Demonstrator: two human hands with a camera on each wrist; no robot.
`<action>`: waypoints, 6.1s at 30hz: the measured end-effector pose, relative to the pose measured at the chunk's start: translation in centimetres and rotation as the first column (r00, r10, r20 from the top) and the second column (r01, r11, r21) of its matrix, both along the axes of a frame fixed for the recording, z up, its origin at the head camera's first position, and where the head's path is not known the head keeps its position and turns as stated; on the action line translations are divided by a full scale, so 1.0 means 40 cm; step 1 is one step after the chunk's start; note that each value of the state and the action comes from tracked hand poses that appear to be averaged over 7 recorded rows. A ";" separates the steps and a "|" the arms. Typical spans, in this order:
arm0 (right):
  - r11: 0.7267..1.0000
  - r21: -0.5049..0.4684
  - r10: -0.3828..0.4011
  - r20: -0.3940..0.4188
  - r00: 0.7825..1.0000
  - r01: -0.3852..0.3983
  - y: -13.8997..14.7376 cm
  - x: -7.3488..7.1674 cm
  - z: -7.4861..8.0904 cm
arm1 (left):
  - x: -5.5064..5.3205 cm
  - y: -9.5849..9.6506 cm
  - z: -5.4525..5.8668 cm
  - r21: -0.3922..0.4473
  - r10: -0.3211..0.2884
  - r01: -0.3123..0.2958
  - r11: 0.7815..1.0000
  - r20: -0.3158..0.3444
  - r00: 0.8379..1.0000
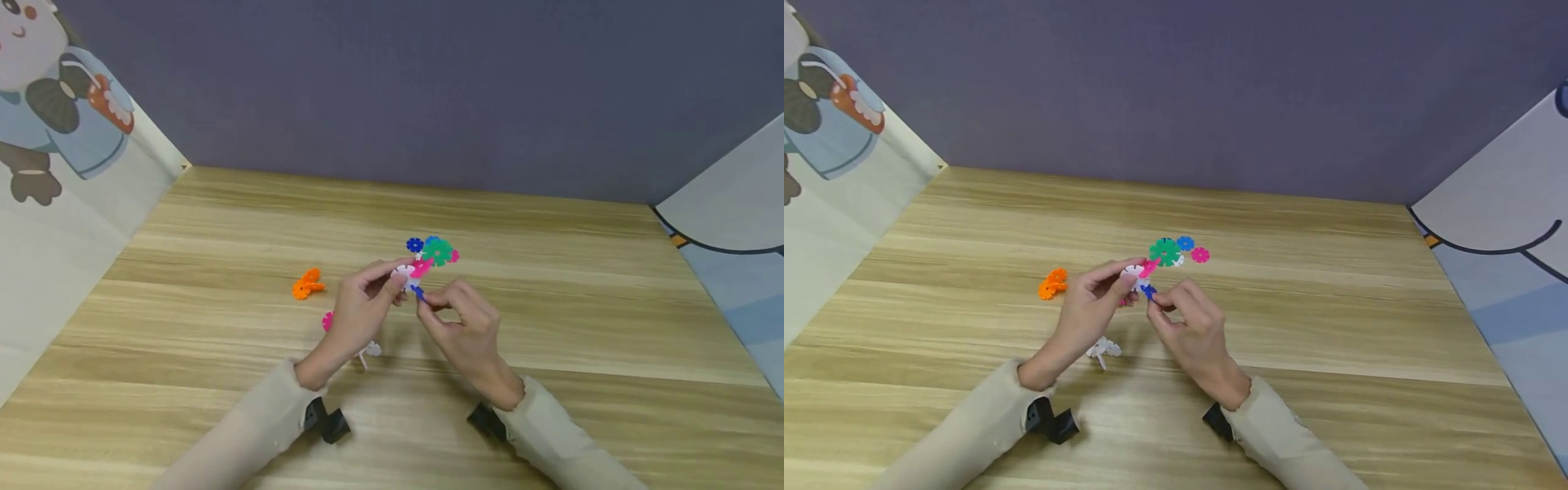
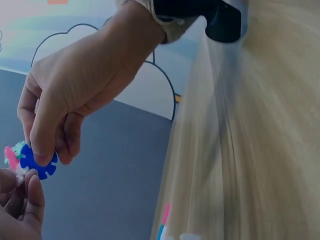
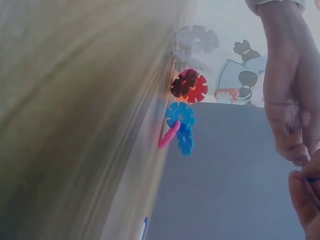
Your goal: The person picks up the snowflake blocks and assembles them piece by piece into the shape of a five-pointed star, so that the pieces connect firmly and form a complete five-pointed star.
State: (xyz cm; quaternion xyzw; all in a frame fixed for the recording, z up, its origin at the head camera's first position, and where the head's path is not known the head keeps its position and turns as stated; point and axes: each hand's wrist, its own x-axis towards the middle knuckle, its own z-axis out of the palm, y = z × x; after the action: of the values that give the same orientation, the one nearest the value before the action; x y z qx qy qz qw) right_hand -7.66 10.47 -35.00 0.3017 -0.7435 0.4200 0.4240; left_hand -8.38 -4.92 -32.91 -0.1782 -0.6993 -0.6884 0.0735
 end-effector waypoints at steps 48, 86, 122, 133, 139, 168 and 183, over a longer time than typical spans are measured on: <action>0.968 -0.026 0.234 0.445 0.864 -0.249 0.030 -0.017 0.064 | -0.009 -0.081 0.008 -0.420 -0.188 0.141 0.897 -0.073 0.979; 0.796 0.359 -0.016 0.817 0.576 -0.488 -0.062 -0.030 0.012 | -0.040 -0.174 0.032 -0.538 -0.214 0.206 0.817 0.049 0.976; 0.977 0.074 0.077 0.759 0.646 -0.202 0.039 0.000 0.025 | -0.042 -0.147 0.015 -0.253 -0.332 0.399 0.881 0.269 0.904; 0.993 -0.114 0.071 0.401 0.913 -0.027 0.037 -0.016 0.046 | -0.036 -0.136 0.008 -0.216 -0.392 0.451 0.866 0.269 0.880; 0.983 -0.180 0.083 0.283 0.955 -0.032 0.017 -0.024 0.039 | -0.031 -0.122 0.009 -0.247 -0.419 0.473 0.845 0.242 0.875; 0.962 -0.260 0.011 0.341 0.940 0.083 -0.012 -0.030 0.011 | -0.024 -0.097 0.009 -0.248 -0.344 0.400 0.882 0.242 0.907; 0.960 -0.279 0.073 0.264 0.962 0.004 -0.007 -0.024 -0.003 | -0.020 -0.094 0.015 -0.204 -0.298 0.361 0.910 0.284 0.911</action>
State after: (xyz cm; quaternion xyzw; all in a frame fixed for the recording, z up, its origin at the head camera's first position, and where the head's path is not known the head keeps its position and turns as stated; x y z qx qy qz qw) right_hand -8.61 10.18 -35.12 0.1921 -0.7232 0.5645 0.3486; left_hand -9.16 -8.66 -32.31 -0.2153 -0.7441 -0.6130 -0.1554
